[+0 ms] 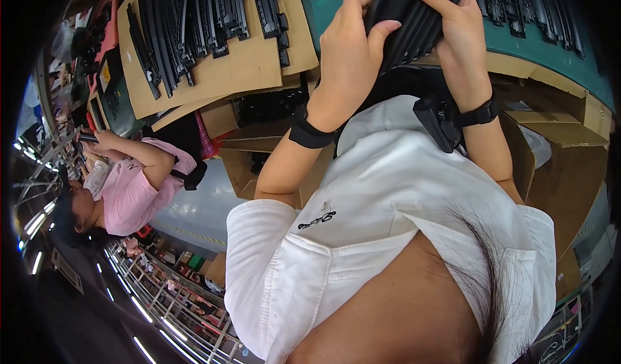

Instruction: Manually assemble various plastic components onto a larger housing unit at a production workstation.

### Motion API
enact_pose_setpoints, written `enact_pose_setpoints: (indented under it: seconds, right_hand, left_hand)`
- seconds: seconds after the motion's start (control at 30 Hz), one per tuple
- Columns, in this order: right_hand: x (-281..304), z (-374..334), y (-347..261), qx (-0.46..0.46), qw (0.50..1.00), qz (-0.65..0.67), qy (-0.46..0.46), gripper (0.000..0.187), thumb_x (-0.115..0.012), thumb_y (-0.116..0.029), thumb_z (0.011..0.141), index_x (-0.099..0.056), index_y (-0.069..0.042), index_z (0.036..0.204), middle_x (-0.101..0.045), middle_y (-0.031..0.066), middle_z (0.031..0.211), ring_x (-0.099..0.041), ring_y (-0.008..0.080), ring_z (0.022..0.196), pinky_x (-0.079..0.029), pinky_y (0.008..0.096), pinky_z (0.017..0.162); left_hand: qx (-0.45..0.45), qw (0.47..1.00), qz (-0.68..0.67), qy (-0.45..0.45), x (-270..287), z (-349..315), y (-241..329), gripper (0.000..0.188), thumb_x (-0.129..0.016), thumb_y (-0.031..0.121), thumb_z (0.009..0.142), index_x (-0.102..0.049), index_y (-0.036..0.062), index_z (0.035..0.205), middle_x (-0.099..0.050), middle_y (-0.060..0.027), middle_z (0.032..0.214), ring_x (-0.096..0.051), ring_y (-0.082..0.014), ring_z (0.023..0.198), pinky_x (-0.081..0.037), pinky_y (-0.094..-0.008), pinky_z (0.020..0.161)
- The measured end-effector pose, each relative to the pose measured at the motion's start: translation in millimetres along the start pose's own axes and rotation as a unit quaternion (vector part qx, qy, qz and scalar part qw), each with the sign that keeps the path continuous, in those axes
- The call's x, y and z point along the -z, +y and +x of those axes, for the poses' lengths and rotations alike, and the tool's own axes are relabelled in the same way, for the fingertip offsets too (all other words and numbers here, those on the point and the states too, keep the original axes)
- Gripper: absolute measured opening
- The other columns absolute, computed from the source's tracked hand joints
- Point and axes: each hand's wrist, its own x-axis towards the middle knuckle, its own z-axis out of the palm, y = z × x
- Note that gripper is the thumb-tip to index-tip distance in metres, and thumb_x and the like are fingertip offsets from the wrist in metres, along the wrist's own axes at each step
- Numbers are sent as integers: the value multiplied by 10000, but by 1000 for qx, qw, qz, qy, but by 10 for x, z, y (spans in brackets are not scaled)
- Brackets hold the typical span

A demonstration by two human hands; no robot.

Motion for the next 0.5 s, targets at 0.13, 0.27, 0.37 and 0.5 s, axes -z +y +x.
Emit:
enact_pose_setpoints:
  seconds: [0.13, 0.27, 0.37, 0.5]
  right_hand:
    - [67, 36, 11, -15, 1000, 13, 1, 285, -630, 33, 794, -526, 0, 1058, -617, 56, 936, -611, 150, 803, -503, 276, 733]
    - [92, 48, 31, -14, 1000, 0, 6, 294, -631, 30, 795, -523, 2, 1068, -616, 59, 949, -610, 152, 812, -502, 279, 746]
    - [81, 49, 26, -12, 1000, -4, 10, 296, -629, 24, 799, -522, 2, 1074, -616, 60, 952, -610, 154, 818, -502, 281, 751]
    - [96, 62, 32, -10, 999, -16, 27, 284, -610, 12, 817, -519, -1, 1086, -616, 61, 953, -609, 160, 824, -501, 283, 757]
  left_hand:
    - [50, 996, -72, -16, 18, 44, -92, 261, -625, 95, 834, -483, -43, 1004, -602, -208, 770, -604, -377, 727, -483, -385, 624]
    - [81, 992, -101, -9, -11, 42, -118, 263, -610, 60, 833, -467, -50, 1024, -601, -213, 760, -605, -380, 727, -480, -387, 623]
    - [69, 996, -50, 0, -85, 29, -72, 280, -595, 43, 836, -455, -52, 1059, -603, -215, 768, -605, -385, 734, -482, -394, 626]
    - [-21, 998, 47, 34, -88, -15, 5, 332, -577, 34, 843, -426, -53, 1126, -604, -229, 820, -604, -401, 751, -489, -409, 631]
